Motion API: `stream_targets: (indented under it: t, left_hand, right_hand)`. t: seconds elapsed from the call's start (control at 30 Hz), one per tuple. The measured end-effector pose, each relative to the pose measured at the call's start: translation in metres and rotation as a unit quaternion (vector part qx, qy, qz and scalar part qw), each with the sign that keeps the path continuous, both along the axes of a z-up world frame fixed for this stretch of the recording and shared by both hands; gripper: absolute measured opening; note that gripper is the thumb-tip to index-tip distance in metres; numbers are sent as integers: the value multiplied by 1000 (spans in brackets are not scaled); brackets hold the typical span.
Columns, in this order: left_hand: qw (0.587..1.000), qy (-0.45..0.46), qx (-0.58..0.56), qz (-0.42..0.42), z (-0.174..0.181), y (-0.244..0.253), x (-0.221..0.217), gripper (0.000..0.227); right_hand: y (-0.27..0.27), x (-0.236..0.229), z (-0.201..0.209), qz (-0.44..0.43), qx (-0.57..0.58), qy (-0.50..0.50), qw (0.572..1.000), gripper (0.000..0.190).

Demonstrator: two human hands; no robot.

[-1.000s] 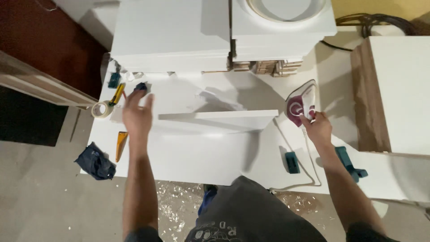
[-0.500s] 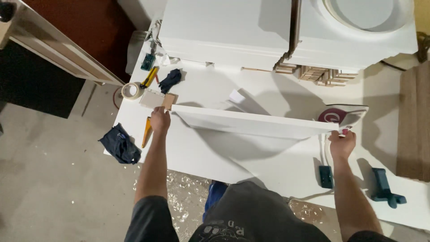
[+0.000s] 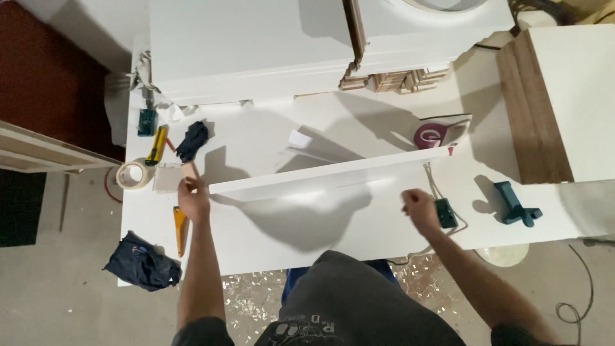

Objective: The person irons a long strip of paper on a white workbench using a household iron. They then use a blue clamp to secure the paper and a sanding block to smooth the edge of a white board.

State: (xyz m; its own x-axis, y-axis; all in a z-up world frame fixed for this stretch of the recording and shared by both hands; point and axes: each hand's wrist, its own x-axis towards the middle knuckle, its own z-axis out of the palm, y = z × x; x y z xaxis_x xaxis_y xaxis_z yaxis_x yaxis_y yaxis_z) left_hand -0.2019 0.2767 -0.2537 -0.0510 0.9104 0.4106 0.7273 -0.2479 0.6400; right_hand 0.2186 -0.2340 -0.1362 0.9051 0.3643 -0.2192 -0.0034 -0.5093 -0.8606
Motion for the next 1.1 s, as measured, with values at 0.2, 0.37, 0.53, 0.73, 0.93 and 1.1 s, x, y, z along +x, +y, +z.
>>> stream_targets:
  t: [0.2, 0.37, 0.53, 0.73, 0.93, 1.1]
  left_hand:
    - [854, -441, -274, -43, 147, -164, 10, 57]
    - [799, -302, -381, -354, 203, -335, 71, 58]
    - [816, -318, -187, -445, 228, -363, 152, 77]
    - [965, -220, -2, -143, 174, -237, 46, 82]
    - [866, -367, -127, -315, 205, -159, 48, 104]
    - [844, -407, -169, -305, 148, -119, 70, 87]
  right_hand:
    - [74, -120, 108, 445, -54, 150, 881, 32]
    - [96, -148, 162, 590, 11, 145, 794, 105]
    - [61, -97, 149, 466, 267, 13, 844, 54]
    - [3, 87, 260, 525, -109, -318, 782, 73]
    - [49, 163, 250, 622, -378, -332, 600, 76]
    - [71, 140, 284, 630, -420, -340, 558, 64]
